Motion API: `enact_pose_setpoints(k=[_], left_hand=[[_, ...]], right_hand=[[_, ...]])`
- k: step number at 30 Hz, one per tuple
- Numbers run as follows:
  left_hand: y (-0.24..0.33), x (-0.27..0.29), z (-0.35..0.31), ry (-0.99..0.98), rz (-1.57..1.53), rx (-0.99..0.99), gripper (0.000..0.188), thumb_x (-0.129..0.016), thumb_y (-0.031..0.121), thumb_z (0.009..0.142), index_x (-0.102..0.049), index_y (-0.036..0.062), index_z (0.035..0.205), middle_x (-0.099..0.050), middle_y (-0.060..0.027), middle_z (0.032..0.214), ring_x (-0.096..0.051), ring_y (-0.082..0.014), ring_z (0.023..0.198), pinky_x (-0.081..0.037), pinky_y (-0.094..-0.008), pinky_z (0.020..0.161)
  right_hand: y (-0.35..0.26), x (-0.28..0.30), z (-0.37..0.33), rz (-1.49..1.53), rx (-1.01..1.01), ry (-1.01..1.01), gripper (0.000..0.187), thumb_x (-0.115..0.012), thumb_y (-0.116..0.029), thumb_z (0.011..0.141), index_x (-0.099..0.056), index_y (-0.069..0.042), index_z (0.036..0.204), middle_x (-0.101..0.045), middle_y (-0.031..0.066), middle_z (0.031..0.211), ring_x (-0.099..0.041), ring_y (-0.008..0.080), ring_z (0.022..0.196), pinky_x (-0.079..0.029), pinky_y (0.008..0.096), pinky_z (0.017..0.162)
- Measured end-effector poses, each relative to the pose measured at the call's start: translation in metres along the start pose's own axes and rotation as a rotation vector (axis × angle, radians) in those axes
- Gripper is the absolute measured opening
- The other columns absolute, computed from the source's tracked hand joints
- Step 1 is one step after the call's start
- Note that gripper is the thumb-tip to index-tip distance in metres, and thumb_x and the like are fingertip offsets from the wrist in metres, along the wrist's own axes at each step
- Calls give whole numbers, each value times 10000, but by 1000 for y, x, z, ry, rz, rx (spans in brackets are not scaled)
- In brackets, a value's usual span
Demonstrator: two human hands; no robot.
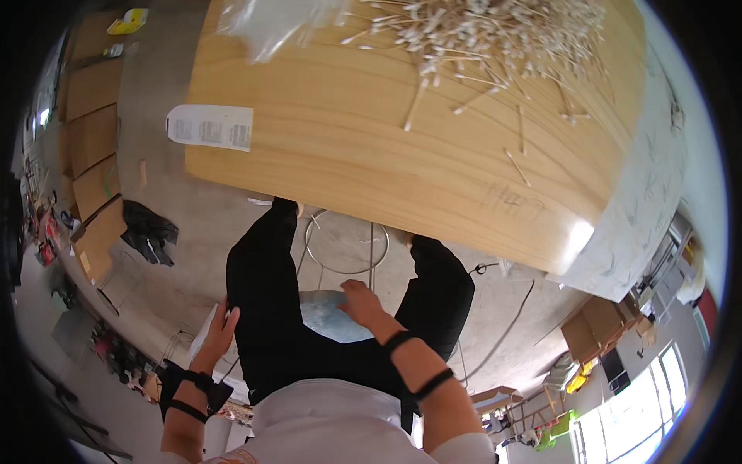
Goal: The person gathers a pile of cotton swabs and moves them to another table. They then pick up a plastic bag before arranging the cotton swabs one by one into a neat row.
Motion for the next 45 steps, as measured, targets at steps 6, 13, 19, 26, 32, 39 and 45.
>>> enact_pose_setpoints(k=[6,13,19,26,32,39,45], left_hand=[[38,32,58,247,340,-278,573,-660,209,867,-444,56,1376,-345,-233,1446,-366,-397,1318,-297,-460,1089],[4,55,81,296,224,-345,618,-729,158,750,-490,57,1312,-350,-239,1436,-393,-422,1293,-336,-465,1069],[-53,58,58,327,22,-396,606,-785,296,715,-533,114,1236,-336,-280,1424,-372,-480,1293,-346,-543,1043],[-86,61,42,314,-59,-443,639,-697,494,811,-419,193,1302,-284,-257,1435,-318,-521,1307,-293,-612,1056],[-72,83,40,373,-45,-514,554,-638,365,902,-455,120,1364,-385,-257,1409,-417,-454,1262,-393,-545,1015],[-78,71,40,329,-80,-494,588,-648,436,872,-436,193,1364,-303,-278,1432,-345,-534,1274,-353,-625,1022],[-68,67,48,329,-83,-520,632,-656,453,855,-419,188,1377,-304,-261,1439,-351,-529,1273,-354,-632,1018]], right_hand=[[14,-16,145,31,-117,247,145,-597,-217,874,-662,-87,874,-668,157,864,-643,354,832,-510,449,736],[106,-70,274,-212,-120,364,131,-609,-193,829,-717,-121,808,-692,136,817,-666,330,790,-526,422,703],[140,-171,321,-148,-180,30,149,-653,-174,811,-725,-105,922,-667,161,948,-640,328,905,-509,422,806],[160,-237,325,-16,-225,-39,338,-675,-200,841,-650,-140,1172,-422,173,1294,-598,231,859,-515,335,824],[156,-266,334,-22,-233,71,336,-672,-203,836,-663,-184,1171,-399,154,1299,-607,228,810,-528,366,821],[238,-294,350,239,-319,57,361,-655,-199,836,-650,-123,1189,-417,180,1294,-453,344,1209,-423,422,995],[215,-242,343,237,-262,264,252,-594,-110,841,-644,-18,1070,-554,188,1154,-542,352,1109,-457,421,943]])
Point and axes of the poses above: each hand's wrist, its own z-axis towards the middle knuckle, its own x-axis out of the back of the hand, y = z × x, the point moved 10 cm from there along z, towards the middle knuckle
